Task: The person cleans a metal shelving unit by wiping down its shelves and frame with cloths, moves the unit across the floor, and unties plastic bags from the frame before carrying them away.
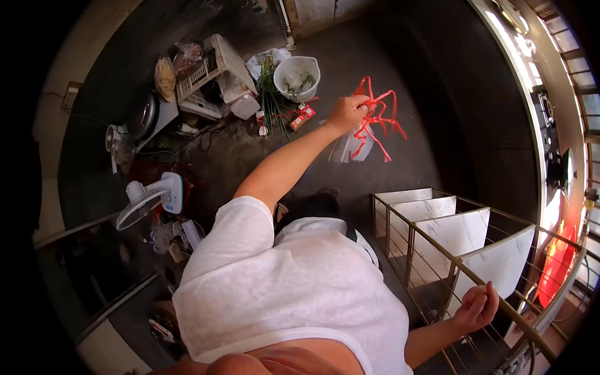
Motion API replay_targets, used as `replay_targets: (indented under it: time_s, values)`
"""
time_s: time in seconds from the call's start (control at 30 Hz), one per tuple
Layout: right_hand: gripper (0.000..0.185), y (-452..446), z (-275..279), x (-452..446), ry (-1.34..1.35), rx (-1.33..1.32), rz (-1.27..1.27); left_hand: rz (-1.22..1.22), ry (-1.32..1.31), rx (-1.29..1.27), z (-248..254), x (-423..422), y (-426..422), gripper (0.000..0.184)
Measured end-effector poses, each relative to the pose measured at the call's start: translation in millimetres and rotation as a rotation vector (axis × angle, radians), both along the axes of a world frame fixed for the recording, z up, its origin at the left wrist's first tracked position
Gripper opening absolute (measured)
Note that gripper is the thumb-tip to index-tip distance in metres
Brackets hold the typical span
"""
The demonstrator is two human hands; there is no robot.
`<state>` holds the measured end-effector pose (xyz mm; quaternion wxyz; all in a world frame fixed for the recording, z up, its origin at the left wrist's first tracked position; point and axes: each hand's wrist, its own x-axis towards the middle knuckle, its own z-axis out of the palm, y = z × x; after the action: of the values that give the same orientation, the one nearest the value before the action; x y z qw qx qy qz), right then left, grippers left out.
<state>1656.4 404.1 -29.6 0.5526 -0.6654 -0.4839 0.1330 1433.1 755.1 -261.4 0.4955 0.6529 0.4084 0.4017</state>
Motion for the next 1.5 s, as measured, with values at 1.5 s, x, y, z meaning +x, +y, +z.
replay_targets:
  time_s: [1.5]
  values:
    - [0.019,426.5,-137.7,-21.7,0.217,-0.638,0.17,1.637,-0.325,-0.517,-20.5,-562.3,280.7,0.023]
